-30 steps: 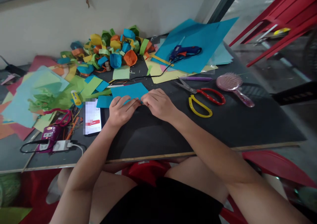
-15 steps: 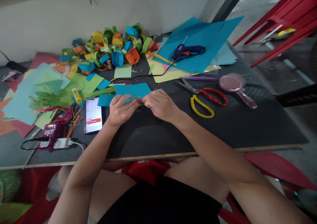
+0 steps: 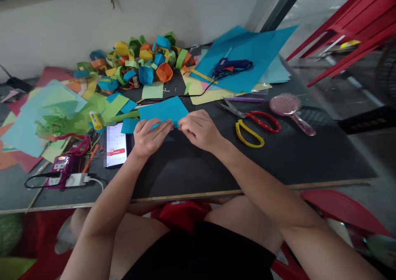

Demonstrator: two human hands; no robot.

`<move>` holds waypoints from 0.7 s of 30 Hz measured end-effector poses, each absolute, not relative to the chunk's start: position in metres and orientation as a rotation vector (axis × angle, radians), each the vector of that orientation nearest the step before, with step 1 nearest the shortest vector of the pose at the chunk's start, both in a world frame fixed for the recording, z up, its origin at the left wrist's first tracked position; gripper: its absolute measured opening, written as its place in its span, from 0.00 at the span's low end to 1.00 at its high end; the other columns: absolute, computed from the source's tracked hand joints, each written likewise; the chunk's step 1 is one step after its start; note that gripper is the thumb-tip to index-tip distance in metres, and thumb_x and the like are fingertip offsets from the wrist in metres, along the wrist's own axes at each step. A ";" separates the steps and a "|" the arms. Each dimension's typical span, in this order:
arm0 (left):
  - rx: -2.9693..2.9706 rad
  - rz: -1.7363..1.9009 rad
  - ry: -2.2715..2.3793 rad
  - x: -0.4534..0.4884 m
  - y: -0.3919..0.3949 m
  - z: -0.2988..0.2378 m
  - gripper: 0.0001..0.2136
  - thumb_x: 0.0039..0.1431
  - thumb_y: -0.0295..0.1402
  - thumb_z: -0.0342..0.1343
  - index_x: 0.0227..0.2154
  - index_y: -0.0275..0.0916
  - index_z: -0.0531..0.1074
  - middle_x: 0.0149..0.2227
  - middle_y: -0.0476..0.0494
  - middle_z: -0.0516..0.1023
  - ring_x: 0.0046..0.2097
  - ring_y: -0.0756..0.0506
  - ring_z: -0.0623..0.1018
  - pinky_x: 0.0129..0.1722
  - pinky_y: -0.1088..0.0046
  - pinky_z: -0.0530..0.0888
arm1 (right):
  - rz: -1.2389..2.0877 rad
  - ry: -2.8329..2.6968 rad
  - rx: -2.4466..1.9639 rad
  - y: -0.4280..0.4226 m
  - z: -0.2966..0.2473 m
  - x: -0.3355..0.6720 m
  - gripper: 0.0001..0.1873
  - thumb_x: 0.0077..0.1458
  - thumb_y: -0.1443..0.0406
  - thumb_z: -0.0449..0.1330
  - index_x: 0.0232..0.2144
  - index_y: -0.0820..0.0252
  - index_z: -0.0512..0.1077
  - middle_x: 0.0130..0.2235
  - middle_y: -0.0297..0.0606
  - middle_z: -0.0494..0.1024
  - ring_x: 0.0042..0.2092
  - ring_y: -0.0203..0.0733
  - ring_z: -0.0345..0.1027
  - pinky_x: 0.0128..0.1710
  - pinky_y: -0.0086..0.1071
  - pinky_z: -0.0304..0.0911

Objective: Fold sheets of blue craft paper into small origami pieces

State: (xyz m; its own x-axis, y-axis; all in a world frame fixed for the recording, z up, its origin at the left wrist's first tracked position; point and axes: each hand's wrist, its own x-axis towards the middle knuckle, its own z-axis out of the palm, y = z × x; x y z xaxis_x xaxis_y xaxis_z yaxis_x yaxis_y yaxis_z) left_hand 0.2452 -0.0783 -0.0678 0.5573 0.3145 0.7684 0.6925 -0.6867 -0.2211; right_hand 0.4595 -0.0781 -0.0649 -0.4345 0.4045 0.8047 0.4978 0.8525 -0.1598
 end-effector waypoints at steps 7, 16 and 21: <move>-2.358 -0.996 -0.864 0.244 -0.077 -0.071 0.08 0.62 0.32 0.56 0.41 0.47 0.79 0.38 0.49 0.84 0.41 0.46 0.79 0.38 0.67 0.67 | -0.198 -2.110 -0.658 -0.075 -0.066 0.460 0.14 0.62 0.76 0.47 0.27 0.55 0.56 0.34 0.31 0.78 0.35 0.35 0.65 0.38 0.33 0.56; -2.321 -1.123 -0.869 0.242 -0.074 -0.067 0.09 0.61 0.32 0.58 0.42 0.49 0.79 0.38 0.49 0.84 0.41 0.45 0.78 0.39 0.66 0.66 | -0.200 -2.115 -0.716 -0.068 -0.060 0.479 0.15 0.61 0.76 0.47 0.26 0.55 0.55 0.34 0.31 0.78 0.33 0.36 0.64 0.38 0.34 0.56; -2.273 -1.166 -0.887 0.244 -0.073 -0.069 0.08 0.60 0.33 0.59 0.41 0.50 0.79 0.37 0.51 0.84 0.40 0.45 0.78 0.38 0.65 0.65 | -0.234 -2.127 -0.668 -0.070 -0.059 0.477 0.15 0.60 0.77 0.47 0.25 0.55 0.55 0.34 0.30 0.78 0.35 0.35 0.65 0.38 0.35 0.55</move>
